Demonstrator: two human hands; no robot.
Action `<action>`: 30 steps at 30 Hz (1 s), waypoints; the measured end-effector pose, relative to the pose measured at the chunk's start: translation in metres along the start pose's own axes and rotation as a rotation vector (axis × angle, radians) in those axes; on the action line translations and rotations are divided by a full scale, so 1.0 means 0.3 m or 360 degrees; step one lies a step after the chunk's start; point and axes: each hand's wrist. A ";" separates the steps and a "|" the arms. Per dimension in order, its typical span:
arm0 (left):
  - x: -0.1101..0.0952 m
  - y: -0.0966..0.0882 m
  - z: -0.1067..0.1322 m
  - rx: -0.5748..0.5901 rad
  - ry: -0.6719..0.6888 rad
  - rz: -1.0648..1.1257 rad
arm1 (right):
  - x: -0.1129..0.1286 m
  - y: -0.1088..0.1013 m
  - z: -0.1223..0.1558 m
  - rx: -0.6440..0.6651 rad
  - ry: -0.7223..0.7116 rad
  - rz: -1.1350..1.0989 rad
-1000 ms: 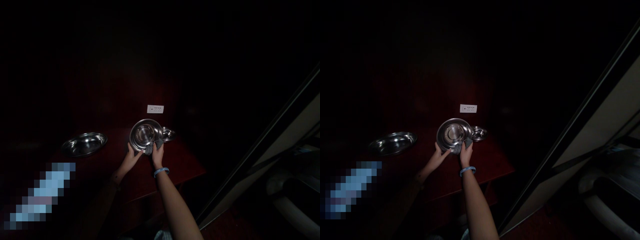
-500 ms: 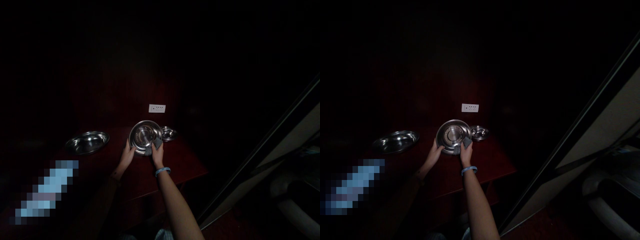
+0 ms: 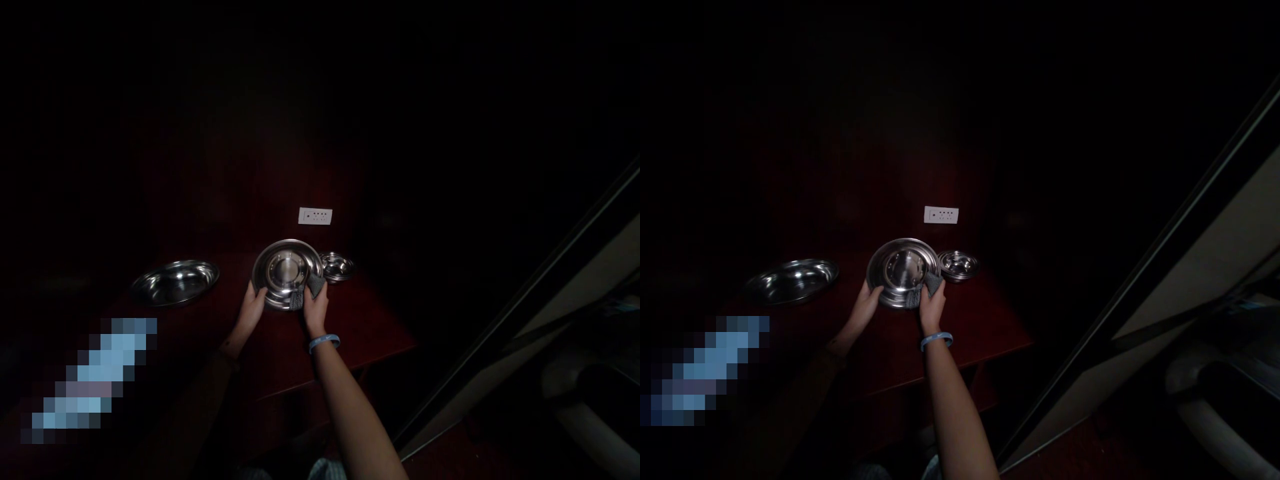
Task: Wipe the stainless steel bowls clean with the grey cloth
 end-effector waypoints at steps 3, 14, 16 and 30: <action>0.009 -0.012 -0.008 -0.0135 -0.0251 0.0197 | 0.005 0.009 0.010 0.0098 -0.0024 -0.0002; -0.022 -0.052 -0.006 -0.0192 -0.0436 -0.0261 | 0.013 0.026 0.011 0.0211 0.0024 0.0139; -0.022 -0.057 -0.003 -0.0168 -0.0498 -0.0400 | 0.007 0.027 0.012 0.0221 0.0049 0.0201; -0.058 -0.080 0.011 0.0012 -0.0554 -0.0640 | -0.019 0.012 -0.005 0.0184 0.0111 0.0343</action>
Point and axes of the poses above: each hand's wrist, its own z-axis away from the middle knuckle, its own y-axis out of the palm, x = y × z, and after that the axes turned 13 degrees about x, right-handed
